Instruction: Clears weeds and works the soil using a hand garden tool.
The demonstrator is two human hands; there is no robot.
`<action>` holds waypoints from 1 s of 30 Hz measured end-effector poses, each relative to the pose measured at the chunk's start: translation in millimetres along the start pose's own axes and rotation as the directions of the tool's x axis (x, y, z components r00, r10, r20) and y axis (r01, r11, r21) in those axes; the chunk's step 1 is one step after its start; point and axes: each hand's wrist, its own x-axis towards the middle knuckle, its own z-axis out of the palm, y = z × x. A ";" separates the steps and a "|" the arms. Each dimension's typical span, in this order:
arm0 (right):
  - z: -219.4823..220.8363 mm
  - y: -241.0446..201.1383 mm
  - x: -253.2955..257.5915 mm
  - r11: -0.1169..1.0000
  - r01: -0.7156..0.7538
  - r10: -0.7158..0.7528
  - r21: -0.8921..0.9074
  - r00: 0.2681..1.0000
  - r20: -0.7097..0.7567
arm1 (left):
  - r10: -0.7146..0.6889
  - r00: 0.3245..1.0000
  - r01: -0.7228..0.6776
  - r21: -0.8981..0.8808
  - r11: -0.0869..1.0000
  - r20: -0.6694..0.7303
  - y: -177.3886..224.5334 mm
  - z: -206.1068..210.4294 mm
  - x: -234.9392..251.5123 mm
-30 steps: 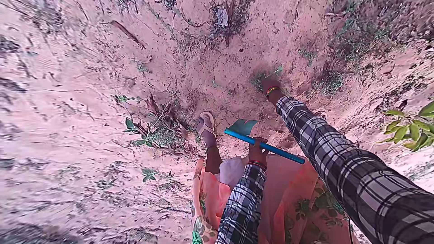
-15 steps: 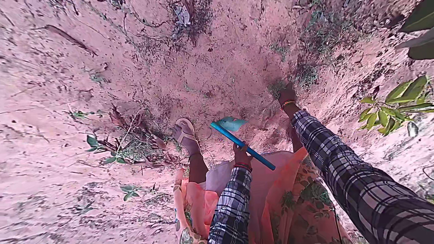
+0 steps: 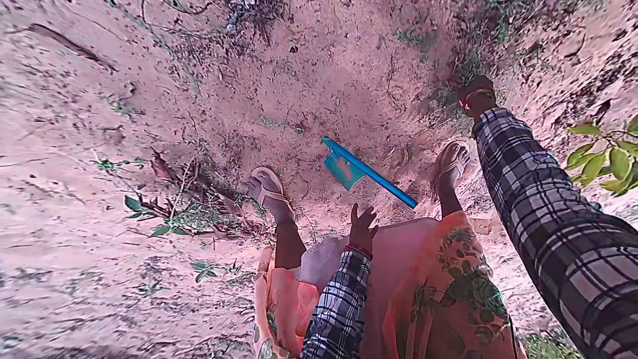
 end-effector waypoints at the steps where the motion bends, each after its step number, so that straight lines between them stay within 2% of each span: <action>1: -2.4 -0.3 1.1 1.000 0.000 -0.001 -0.017 1.000 -0.012 | 0.075 0.997 -0.074 -0.044 0.996 0.030 -31.8 -13.6 28.2; 2: -5.4 -0.7 0.5 0.999 0.002 -0.003 -0.034 1.000 -0.014 | 0.086 0.996 -0.085 -0.086 0.993 0.010 -45.7 -17.9 43.1; 5: -6.9 -7.8 2.7 0.994 0.033 -0.032 -0.106 0.999 0.007 | 0.038 0.997 -0.046 -0.118 0.992 -0.068 -41.6 -17.1 45.3; 7: -1.5 -13.8 -2.3 0.978 0.130 -0.120 -0.160 0.990 0.068 | 0.033 0.997 -0.041 -0.115 0.992 -0.074 -35.4 -15.2 41.6; 9: 10.6 -15.0 -37.1 0.974 0.194 -0.179 -0.119 0.976 0.125 | 0.022 0.998 -0.029 -0.103 0.994 -0.061 -36.0 -17.7 36.7; 12: 22.8 -30.1 -113.4 0.970 0.232 -0.238 0.072 0.966 0.100 | 0.037 0.999 -0.041 -0.108 0.993 -0.036 -30.5 -13.5 36.3; 14: 37.3 -41.9 -149.8 0.957 0.262 -0.275 0.128 0.956 0.101 | 0.050 0.998 -0.053 -0.102 0.993 -0.032 -27.6 -14.7 33.1; 17: 41.9 -51.4 -124.8 0.974 0.148 -0.158 0.169 0.986 0.046 | 0.072 0.997 -0.072 -0.082 0.994 -0.008 -22.5 -13.8 31.3; 20: 42.7 -55.7 -76.4 0.977 0.038 -0.065 0.210 0.990 0.122 | 0.070 0.998 -0.070 -0.071 0.995 -0.009 -21.4 -17.8 27.5; 24: 38.8 -59.3 -81.7 0.983 0.154 -0.168 0.102 0.975 0.148 | 0.063 0.998 -0.062 -0.066 0.996 0.017 -26.2 -21.2 32.7; 27: 39.5 -15.0 -87.9 0.980 0.182 -0.190 0.075 0.974 0.122 | 0.057 0.998 -0.058 -0.069 0.996 -0.016 -22.3 -17.3 28.9; 29: 36.1 16.9 -103.4 0.965 0.207 -0.225 0.160 0.969 0.104 | 0.064 0.998 -0.066 -0.056 0.996 -0.026 -21.6 -16.4 32.8; 30: 34.0 27.3 -122.5 0.937 0.277 -0.305 0.214 0.946 0.108 | 0.060 0.998 -0.062 -0.048 0.997 -0.032 -24.0 -16.7 34.7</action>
